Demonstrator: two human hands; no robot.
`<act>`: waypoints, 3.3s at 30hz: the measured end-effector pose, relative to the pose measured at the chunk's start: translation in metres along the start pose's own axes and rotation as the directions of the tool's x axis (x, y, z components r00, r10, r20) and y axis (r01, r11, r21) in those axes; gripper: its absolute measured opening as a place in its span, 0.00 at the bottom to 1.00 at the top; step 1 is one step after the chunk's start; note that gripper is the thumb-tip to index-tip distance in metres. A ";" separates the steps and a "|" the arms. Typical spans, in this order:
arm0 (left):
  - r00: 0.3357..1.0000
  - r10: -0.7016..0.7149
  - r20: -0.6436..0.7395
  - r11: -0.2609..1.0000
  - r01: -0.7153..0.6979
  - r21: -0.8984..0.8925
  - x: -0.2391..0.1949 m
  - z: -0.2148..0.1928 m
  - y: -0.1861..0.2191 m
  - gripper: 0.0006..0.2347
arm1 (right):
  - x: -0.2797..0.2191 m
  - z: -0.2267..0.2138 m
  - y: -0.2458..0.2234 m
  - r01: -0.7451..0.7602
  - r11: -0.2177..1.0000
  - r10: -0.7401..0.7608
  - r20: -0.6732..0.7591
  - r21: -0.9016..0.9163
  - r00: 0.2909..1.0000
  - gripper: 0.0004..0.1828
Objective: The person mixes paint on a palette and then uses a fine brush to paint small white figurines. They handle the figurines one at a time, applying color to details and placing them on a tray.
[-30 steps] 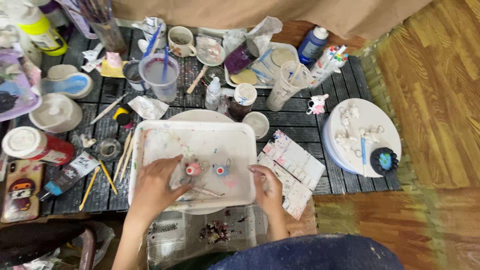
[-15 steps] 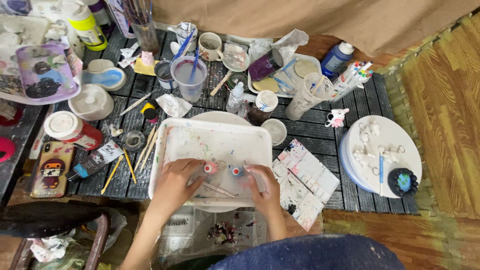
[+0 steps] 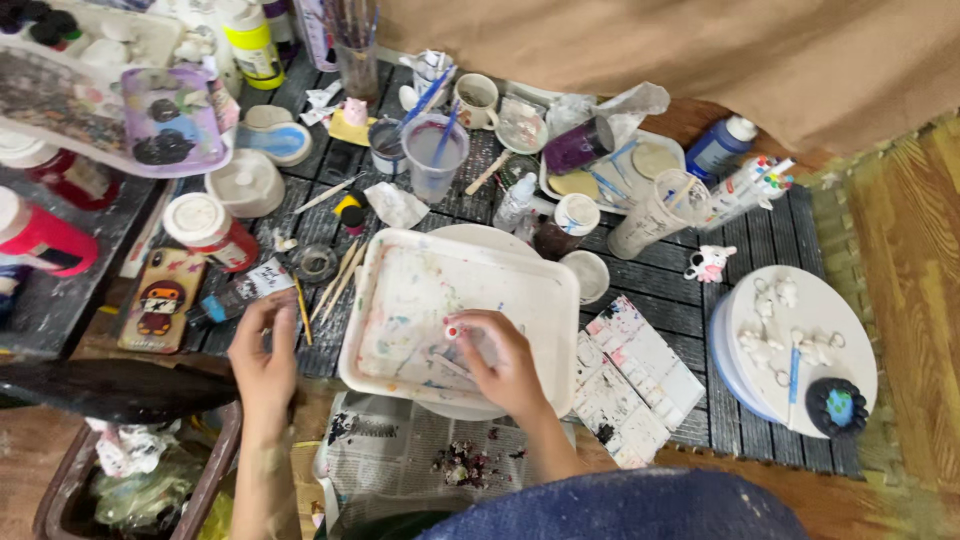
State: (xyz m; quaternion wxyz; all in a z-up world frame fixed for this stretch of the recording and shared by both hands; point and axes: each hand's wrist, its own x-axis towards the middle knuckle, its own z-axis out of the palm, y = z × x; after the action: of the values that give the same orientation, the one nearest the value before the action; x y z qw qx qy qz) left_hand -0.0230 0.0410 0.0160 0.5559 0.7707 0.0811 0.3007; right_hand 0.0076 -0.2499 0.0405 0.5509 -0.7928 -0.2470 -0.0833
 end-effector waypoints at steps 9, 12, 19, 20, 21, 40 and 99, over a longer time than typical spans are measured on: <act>0.994 0.058 0.097 0.998 -0.061 0.027 -0.017 -0.027 -0.009 0.04 | 0.021 0.050 -0.033 0.203 0.976 -0.185 0.184 -0.082 0.965 0.07; 0.991 0.029 0.129 1.000 -0.030 -0.001 -0.017 -0.029 -0.001 0.05 | 0.020 0.056 -0.037 0.204 0.975 -0.182 0.207 -0.092 0.961 0.08; 0.965 0.083 0.247 0.996 -0.089 0.010 -0.028 -0.014 -0.001 0.06 | 0.010 0.054 -0.020 0.152 0.985 -0.138 0.147 -0.087 0.979 0.10; 0.958 0.083 0.275 0.996 -0.088 0.005 -0.031 -0.008 0.000 0.06 | 0.009 0.054 -0.014 0.152 0.988 -0.148 0.121 -0.025 0.982 0.09; 0.940 0.020 0.340 1.000 -0.013 -0.021 -0.035 0.001 0.001 0.06 | 0.008 0.054 -0.008 0.153 0.988 -0.156 0.095 0.037 0.983 0.09; 0.392 0.480 0.784 0.851 -0.423 -0.310 -0.099 0.214 0.102 0.06 | -0.142 -0.154 0.080 -0.316 0.946 0.147 -0.761 -0.078 0.631 0.09; 0.480 0.423 0.769 0.829 -0.547 -0.114 -0.054 0.175 0.124 0.05 | -0.038 -0.112 0.040 -0.228 0.971 0.172 -0.454 -0.072 0.875 0.13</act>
State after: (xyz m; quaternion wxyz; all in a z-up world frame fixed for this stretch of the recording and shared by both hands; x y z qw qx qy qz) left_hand 0.0043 -0.1707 0.0734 0.3691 0.8520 -0.3622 0.0822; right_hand 0.0098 -0.3750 0.0342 0.5484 -0.8064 -0.0259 -0.2196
